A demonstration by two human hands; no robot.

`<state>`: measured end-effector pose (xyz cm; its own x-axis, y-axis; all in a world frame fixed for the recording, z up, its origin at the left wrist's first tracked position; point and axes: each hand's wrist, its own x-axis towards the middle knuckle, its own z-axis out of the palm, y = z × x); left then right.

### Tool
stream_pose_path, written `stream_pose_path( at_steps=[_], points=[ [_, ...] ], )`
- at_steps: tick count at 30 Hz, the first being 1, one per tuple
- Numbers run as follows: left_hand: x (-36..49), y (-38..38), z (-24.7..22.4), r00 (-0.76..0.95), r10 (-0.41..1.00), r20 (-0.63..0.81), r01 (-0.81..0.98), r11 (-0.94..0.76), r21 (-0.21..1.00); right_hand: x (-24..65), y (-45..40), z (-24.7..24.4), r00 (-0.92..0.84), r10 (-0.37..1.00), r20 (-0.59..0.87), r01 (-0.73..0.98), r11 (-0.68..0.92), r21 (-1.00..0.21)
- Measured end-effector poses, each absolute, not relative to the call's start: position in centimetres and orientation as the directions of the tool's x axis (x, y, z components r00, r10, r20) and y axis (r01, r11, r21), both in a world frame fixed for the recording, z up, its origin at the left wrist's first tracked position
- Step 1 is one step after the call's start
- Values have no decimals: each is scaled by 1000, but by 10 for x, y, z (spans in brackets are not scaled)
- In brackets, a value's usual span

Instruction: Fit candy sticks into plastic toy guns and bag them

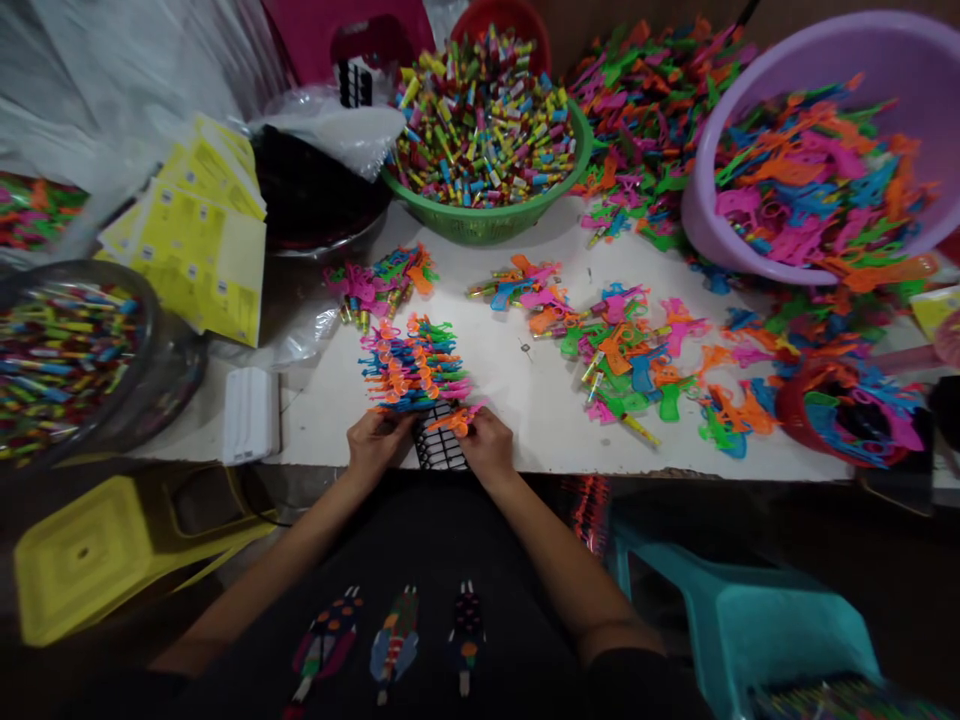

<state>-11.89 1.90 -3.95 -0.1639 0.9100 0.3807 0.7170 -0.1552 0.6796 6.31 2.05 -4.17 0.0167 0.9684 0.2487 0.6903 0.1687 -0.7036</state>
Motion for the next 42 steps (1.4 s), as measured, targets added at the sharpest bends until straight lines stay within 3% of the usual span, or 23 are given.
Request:
stream_pose_path(
  at_steps=[7,12,14,16,18,20,24,28,31,35,38,42],
  points=[
    [-119,20,-41,-155,904,399,702,-183,689,49,24,-38,-3,972,234,774,150,-615],
    [-123,17,-37,-93,908,408,688,-237,686,88,46,-20,-219,976,-11,699,149,-700],
    [-121,15,-33,-129,915,381,672,-202,713,110,73,-6,-168,984,-60,728,83,-681],
    [-116,14,-30,-222,918,330,653,-112,749,123,109,7,29,998,48,783,7,-622],
    [-110,14,-29,-297,916,269,617,-31,787,123,149,15,83,981,176,825,31,-564],
    [-105,16,-30,-323,922,212,572,11,821,114,185,14,8,975,223,873,102,-476],
    [-102,20,-33,-311,945,106,506,70,860,93,222,-5,-141,983,116,932,172,-318],
    [-104,27,-30,-302,953,-36,499,190,845,97,202,-26,-331,931,153,895,361,-261],
    [-106,36,-26,-259,957,-130,546,257,798,117,169,-29,-461,865,198,818,501,-283],
    [-106,46,-21,-173,973,-154,620,229,750,140,126,-17,-540,815,211,753,580,-311],
    [-104,42,-22,-135,982,-129,674,186,714,135,98,-5,-387,878,282,796,472,-378],
    [-104,28,-30,-37,995,94,690,-42,722,95,64,-6,-91,965,246,750,229,-621]
  ],
)
